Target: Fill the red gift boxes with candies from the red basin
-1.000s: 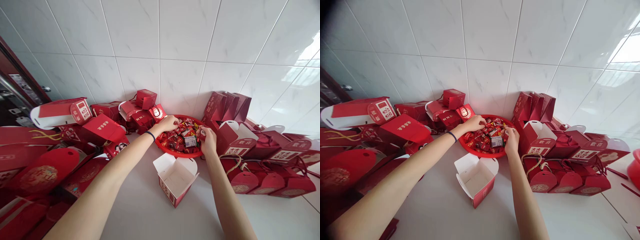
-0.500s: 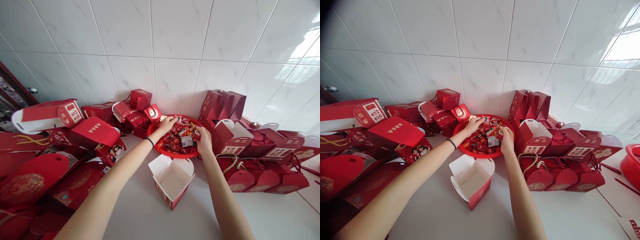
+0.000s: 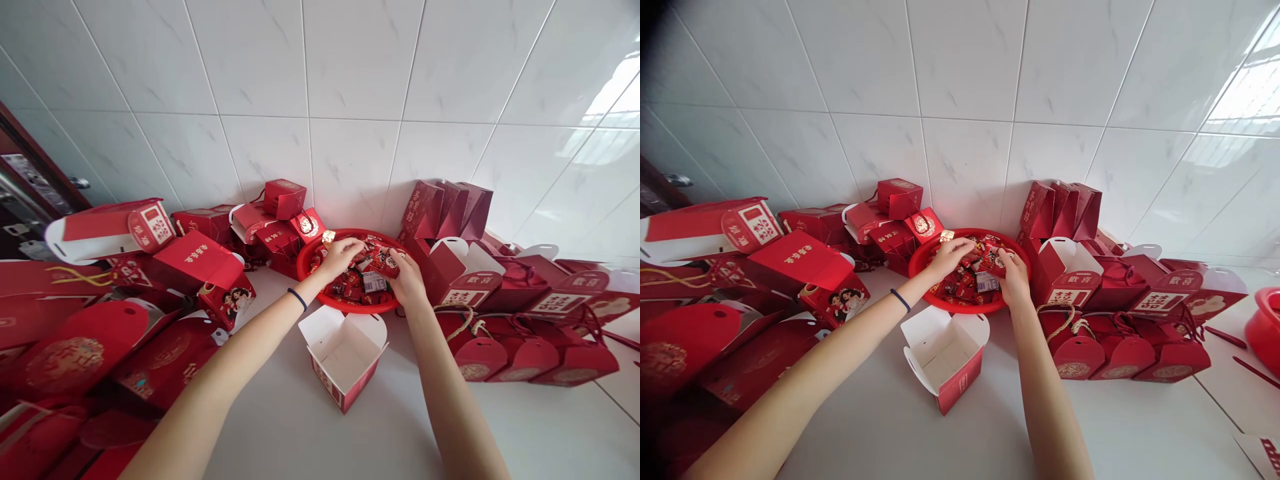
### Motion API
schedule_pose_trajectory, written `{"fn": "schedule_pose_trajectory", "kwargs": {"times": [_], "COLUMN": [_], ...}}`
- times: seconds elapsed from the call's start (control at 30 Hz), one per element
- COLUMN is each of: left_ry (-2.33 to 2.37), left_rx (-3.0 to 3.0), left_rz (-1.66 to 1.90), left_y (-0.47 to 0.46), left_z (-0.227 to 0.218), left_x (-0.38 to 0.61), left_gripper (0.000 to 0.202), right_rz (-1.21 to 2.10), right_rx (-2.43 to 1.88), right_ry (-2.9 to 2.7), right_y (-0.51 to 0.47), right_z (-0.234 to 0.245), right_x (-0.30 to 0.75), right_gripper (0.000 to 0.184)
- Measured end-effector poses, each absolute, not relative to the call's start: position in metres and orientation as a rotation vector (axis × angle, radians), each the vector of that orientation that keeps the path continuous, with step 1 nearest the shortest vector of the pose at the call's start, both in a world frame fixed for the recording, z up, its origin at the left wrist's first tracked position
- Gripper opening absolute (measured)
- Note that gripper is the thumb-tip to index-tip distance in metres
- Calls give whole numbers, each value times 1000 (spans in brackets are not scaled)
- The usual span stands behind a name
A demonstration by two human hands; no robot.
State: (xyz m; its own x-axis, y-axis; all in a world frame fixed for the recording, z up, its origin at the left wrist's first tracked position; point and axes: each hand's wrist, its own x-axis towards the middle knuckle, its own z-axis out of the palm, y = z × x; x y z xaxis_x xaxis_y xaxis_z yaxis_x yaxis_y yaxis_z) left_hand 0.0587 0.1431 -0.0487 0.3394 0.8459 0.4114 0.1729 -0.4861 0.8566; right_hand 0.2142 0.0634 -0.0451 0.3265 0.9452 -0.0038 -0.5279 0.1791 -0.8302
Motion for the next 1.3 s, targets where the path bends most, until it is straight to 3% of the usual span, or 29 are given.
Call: {"fn": "schedule_pose_trajectory", "kwargs": {"times": [0.1,0.27,0.73,1.17,1.3], "left_ry": [1051,1237,1082,1456,1303], "left_rx": [1894,2001,2328,2107,2244], "left_rz": [1187,1106,835,1350,1229], "left_y": [155,162,156,157,153], "left_z": [-52,-57,-61,-50,-51], "left_x": [48,39,59,40,44], "left_gripper": [15,19,28,34,31], "right_rz": [1088,1045,984,999,985], "right_rx": [-836,-825,-780,-752,-744], "right_ry": [-516,-444,-392,-354,-376], "right_y": [67,69,71,69,70], "right_z": [-46,-46,-47,-45,-48], "right_x": [219,220,218,217,218], "right_gripper": [13,10,12,7,8]}}
